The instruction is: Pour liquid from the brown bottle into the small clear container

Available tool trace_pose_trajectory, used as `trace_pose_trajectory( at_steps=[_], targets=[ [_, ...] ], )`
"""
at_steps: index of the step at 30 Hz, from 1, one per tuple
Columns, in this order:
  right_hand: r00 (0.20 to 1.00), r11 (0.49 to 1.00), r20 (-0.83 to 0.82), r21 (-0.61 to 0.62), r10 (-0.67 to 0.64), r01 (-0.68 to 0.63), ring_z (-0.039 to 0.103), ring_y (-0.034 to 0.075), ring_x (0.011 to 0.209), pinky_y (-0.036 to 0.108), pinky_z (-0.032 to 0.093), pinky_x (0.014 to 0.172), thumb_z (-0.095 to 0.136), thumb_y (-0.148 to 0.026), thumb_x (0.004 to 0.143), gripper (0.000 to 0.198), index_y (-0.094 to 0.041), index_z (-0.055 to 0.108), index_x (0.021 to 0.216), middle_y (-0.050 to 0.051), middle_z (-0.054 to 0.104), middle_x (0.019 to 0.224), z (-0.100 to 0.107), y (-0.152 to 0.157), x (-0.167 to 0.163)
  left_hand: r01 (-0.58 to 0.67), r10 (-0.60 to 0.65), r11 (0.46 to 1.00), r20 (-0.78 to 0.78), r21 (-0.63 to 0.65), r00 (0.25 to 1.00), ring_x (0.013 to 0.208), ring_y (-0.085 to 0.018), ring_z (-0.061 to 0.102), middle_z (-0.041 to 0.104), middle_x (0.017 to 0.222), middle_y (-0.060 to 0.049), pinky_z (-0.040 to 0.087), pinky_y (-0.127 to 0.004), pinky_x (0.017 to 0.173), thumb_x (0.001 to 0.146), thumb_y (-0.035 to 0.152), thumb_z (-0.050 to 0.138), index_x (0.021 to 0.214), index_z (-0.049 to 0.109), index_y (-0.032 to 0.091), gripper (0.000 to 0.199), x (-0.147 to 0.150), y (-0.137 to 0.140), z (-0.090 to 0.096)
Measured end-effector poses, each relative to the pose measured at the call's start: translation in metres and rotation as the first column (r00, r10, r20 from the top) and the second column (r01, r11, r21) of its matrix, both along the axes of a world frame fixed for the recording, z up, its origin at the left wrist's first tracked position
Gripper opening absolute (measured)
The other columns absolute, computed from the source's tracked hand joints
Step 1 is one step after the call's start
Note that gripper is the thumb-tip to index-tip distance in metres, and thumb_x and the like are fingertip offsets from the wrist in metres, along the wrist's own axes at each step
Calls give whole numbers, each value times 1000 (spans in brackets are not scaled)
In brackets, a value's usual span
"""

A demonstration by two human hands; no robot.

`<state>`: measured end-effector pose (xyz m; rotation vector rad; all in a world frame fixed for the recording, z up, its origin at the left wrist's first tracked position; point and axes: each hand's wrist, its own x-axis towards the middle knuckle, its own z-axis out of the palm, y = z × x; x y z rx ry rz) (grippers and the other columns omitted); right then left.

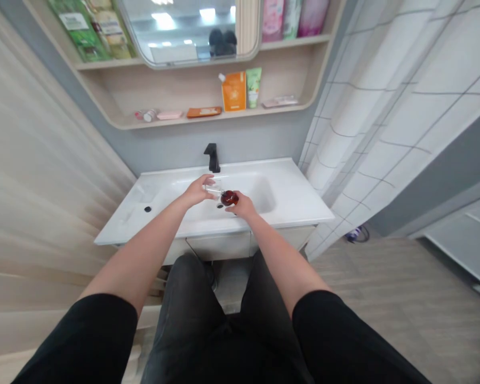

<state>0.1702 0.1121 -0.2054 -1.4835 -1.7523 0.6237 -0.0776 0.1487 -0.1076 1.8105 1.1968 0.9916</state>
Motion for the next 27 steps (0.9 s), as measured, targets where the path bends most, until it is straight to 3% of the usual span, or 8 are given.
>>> trace_pose_trajectory(
  at_steps=[11, 21, 27],
  targets=[
    [995, 1000, -99, -11, -29, 28, 80, 28, 105, 42, 63, 101, 103, -38, 69, 78, -28, 70, 139, 4, 84, 118, 2, 1, 1, 51, -48, 997, -68, 49, 997, 115, -33, 74, 79, 118, -8, 57, -49, 107, 44, 19, 103, 131, 74, 23, 92, 14, 15, 21],
    [990, 999, -135, -13, -47, 46, 80, 29, 110, 43, 63, 103, 104, -37, 69, 80, -28, 70, 141, 4, 84, 120, 2, 1, 2, 86, -71, 993, -158, 87, 985, 114, -34, 75, 81, 121, -9, 58, -47, 107, 45, 18, 102, 131, 74, 23, 90, 19, 27, 30],
    [984, 998, -168, 4, -56, 57, 80, 29, 111, 42, 63, 104, 103, -38, 70, 79, -29, 69, 140, 3, 84, 122, 1, 1, 3, 97, -84, 994, -241, 43, 967, 119, -38, 74, 79, 129, -15, 57, -48, 107, 43, 18, 103, 139, 71, 18, 101, 28, 34, 41]
  ],
)
